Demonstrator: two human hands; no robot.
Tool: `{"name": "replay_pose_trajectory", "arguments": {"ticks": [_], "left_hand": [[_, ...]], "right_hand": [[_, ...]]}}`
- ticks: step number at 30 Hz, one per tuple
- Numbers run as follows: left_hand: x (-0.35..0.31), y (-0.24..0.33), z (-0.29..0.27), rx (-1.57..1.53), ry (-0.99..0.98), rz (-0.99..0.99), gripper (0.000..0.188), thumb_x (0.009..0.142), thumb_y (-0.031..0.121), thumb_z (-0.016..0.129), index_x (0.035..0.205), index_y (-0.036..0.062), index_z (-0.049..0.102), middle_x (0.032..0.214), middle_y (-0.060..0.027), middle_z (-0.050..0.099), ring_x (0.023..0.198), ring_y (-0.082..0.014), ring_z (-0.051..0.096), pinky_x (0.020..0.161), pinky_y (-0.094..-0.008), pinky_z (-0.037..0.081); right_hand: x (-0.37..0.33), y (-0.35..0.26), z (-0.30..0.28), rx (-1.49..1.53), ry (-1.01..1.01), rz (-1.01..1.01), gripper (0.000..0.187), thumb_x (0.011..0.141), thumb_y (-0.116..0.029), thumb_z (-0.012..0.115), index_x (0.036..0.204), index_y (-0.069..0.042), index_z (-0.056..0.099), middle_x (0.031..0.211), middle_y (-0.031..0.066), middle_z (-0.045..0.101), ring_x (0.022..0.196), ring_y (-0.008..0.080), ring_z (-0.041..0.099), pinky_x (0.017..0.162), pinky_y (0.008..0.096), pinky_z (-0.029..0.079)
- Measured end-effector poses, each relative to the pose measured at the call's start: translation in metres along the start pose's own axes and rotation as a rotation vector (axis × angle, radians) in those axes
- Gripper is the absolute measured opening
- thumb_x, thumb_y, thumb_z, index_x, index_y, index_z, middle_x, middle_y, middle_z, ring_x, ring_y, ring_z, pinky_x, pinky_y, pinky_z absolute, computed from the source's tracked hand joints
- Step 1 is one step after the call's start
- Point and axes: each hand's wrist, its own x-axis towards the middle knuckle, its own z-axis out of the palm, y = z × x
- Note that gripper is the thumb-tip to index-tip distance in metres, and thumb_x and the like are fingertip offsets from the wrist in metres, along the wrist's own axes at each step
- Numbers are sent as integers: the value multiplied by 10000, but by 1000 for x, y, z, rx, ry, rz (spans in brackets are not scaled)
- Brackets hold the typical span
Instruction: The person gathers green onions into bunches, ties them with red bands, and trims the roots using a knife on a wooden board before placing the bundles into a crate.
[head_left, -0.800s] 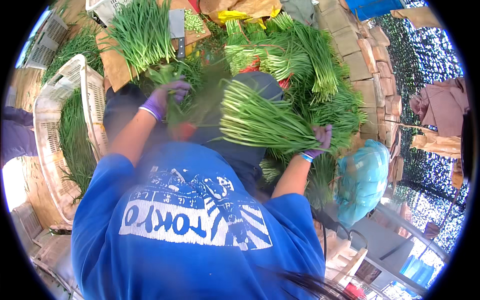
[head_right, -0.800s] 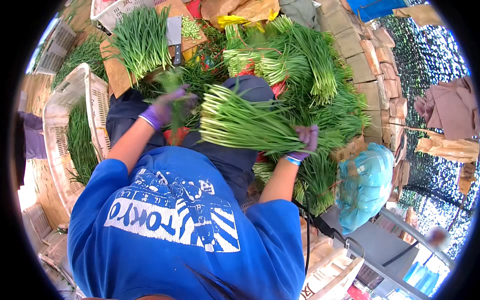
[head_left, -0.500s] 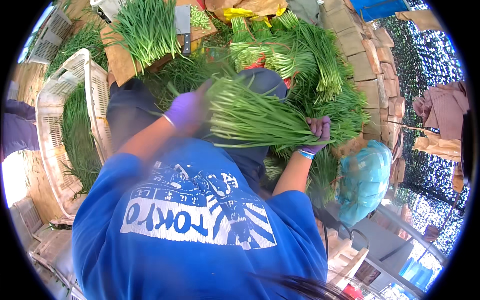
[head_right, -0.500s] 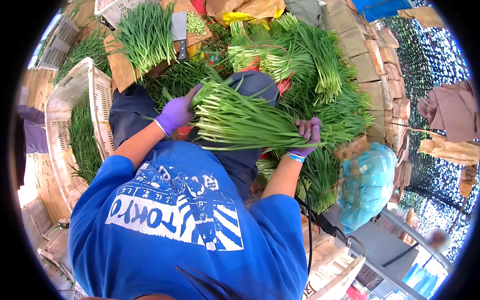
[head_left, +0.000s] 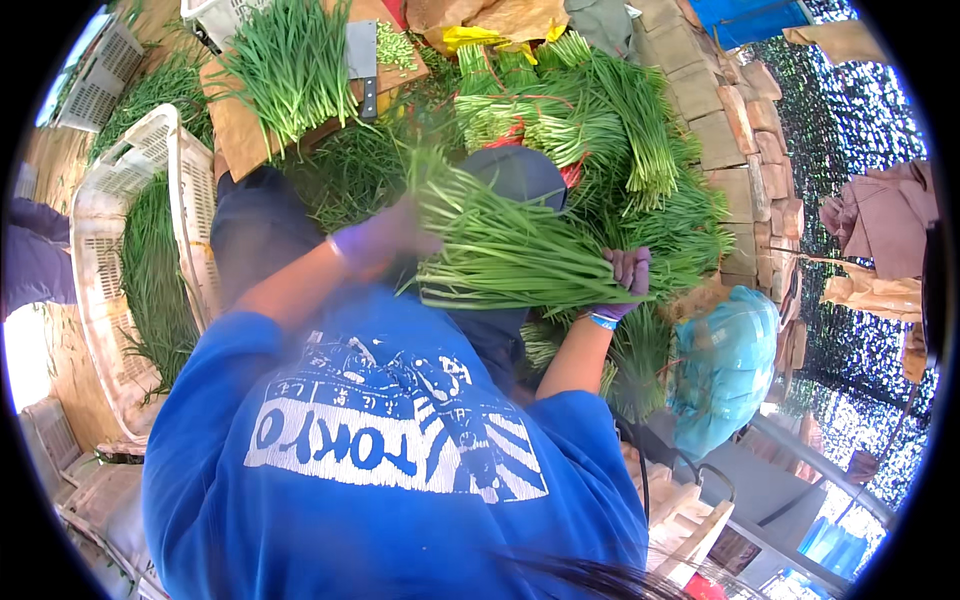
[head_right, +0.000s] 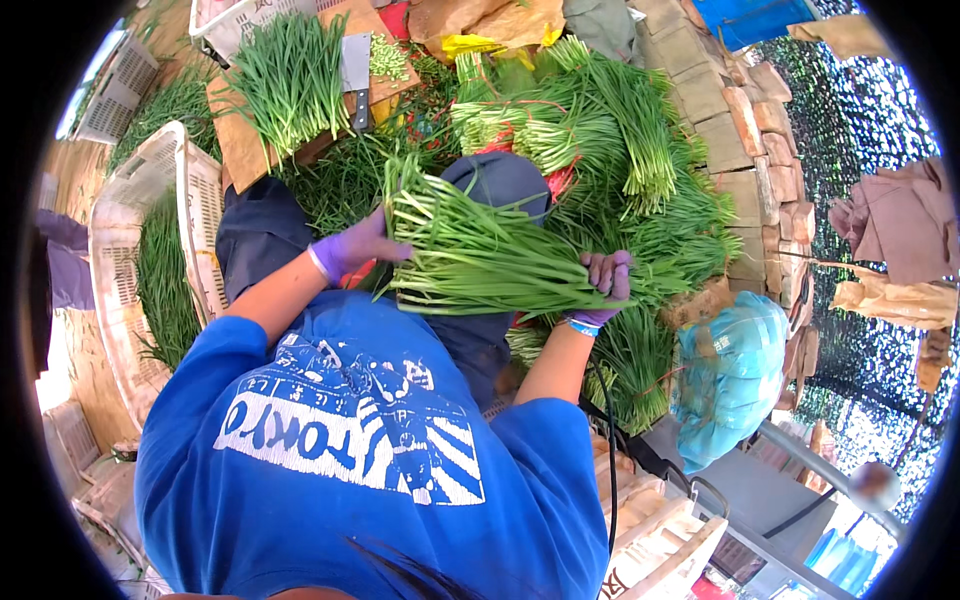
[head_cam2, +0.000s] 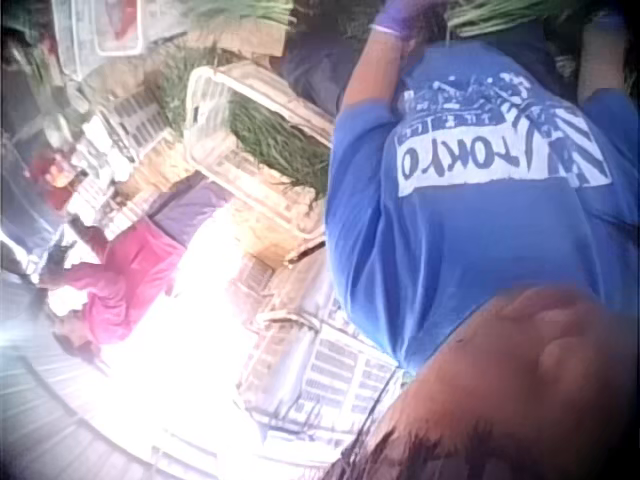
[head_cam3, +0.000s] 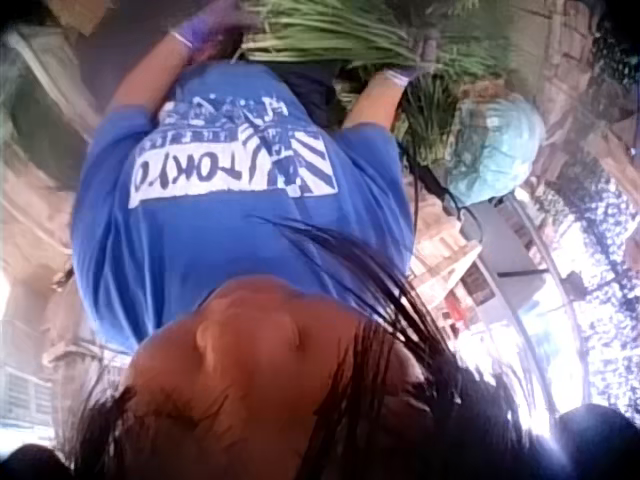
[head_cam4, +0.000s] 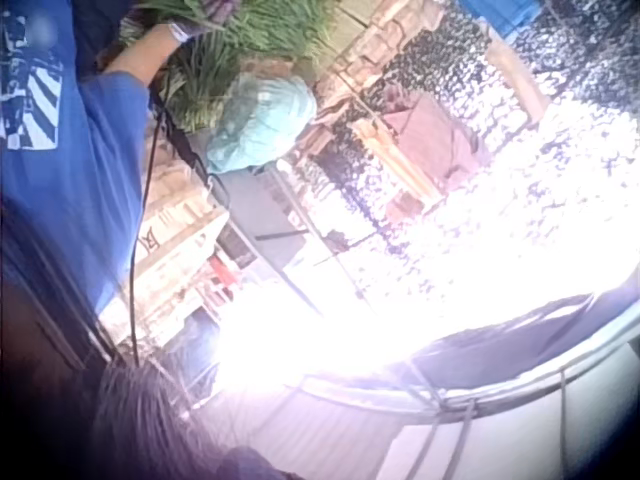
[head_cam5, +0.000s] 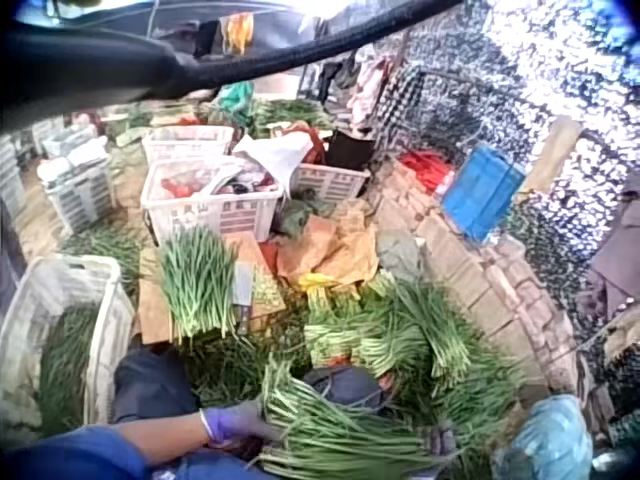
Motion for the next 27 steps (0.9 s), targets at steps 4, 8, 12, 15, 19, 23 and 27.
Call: {"name": "replay_pose_trajectory", "arguments": {"ticks": [4,8,12,15,19,23,27], "left_hand": [[-13,-40,-42,-604,-81,-109,590,844,264,483,1334,44,237,1239,-111,439,1127,-222,442,938,-357,370],[-14,-71,-73,-434,-16,-317,558,836,267,521,1295,35,306,1097,-105,555,907,-226,574,859,-302,436],[8,-39,-32,-185,-209,-284,502,734,50,644,1199,14,457,1149,-107,538,979,-189,558,875,-310,437],[18,-29,-6,-67,38,-248,478,705,5,658,1157,30,504,1070,-88,586,974,-187,561,878,-305,434],[18,-36,1,72,184,-109,650,655,43,684,1222,26,367,1106,-117,527,1005,-220,515,879,-319,409],[19,-68,-8,252,544,187,318,737,74,577,1039,-8,519,743,-54,569,666,-118,533,567,-274,453],[-3,-40,-27,1533,394,633,359,660,142,631,1006,74,565,744,-134,575,719,-317,578,598,-397,453]], "right_hand": [[-7,1,-22,91,-35,22,195,880,-133,399,937,-48,565,500,-69,367,501,75,362,697,293,370],[-7,6,-16,138,-40,42,188,873,-123,407,938,-49,567,481,-74,360,499,74,383,692,296,369],[-3,5,-10,88,-89,27,170,863,-136,427,917,-63,570,462,-73,385,484,75,406,654,290,358],[3,-4,-5,-10,-173,31,149,855,-145,438,887,-76,566,460,-72,400,486,79,410,636,287,349],[-1,-1,-6,-26,-91,30,147,853,-143,459,929,-72,564,496,-61,396,515,92,398,703,313,385],[-10,23,-36,105,48,0,221,869,-142,437,1037,-44,543,548,-52,388,552,109,411,810,350,408],[-24,35,-45,195,251,9,235,875,-150,414,1015,-41,568,526,-62,379,558,108,426,834,349,397]]}}
